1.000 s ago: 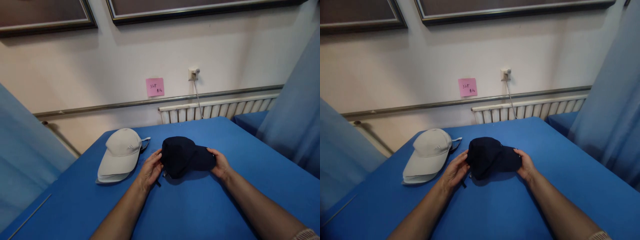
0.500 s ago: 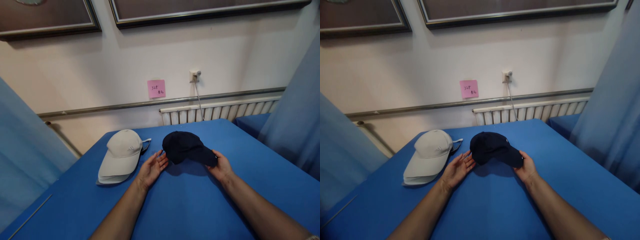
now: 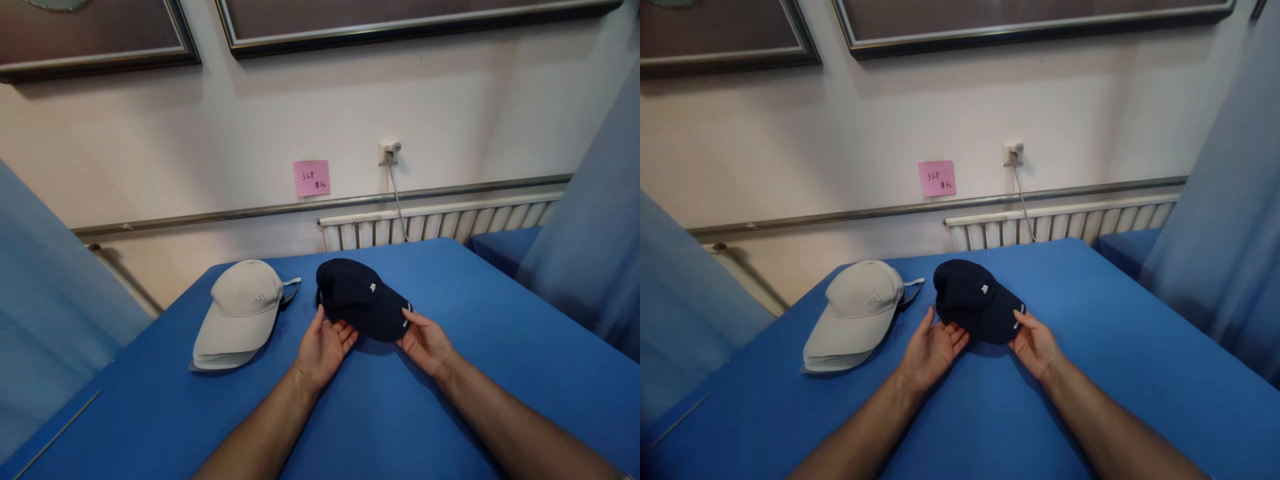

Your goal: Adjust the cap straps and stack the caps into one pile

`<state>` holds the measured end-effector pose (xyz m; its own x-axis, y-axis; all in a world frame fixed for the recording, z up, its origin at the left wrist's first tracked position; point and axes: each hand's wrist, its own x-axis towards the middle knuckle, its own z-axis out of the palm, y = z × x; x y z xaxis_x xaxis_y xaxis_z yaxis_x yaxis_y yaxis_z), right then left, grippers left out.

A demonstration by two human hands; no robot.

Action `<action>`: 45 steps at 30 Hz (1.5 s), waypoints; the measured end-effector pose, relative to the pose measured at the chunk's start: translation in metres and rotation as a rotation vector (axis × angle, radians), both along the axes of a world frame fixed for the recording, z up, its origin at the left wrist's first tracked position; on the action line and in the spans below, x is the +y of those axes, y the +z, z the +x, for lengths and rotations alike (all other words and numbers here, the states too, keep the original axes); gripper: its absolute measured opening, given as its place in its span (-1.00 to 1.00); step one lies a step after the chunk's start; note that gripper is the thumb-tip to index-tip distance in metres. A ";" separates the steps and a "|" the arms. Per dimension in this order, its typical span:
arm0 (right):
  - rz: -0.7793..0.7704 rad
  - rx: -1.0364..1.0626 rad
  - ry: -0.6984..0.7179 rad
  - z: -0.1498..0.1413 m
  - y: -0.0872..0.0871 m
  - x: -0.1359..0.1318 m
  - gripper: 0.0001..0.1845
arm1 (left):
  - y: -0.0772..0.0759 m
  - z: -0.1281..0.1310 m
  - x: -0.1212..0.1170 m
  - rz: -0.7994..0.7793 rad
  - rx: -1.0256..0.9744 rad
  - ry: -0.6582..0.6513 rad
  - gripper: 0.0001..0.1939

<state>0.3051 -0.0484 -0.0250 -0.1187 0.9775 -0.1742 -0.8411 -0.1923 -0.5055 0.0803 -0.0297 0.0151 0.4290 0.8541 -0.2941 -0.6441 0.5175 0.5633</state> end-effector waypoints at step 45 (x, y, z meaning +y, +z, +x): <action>0.075 -0.367 0.389 -0.014 -0.014 -0.018 -0.77 | 0.076 -0.098 0.014 0.528 0.415 0.617 -0.73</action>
<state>0.2910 -0.0662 -0.0388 -0.4187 0.8849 -0.2041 -0.4803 -0.4065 -0.7772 -0.0175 -0.0157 0.0909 -0.2022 0.9643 0.1712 -0.4135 -0.2425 0.8776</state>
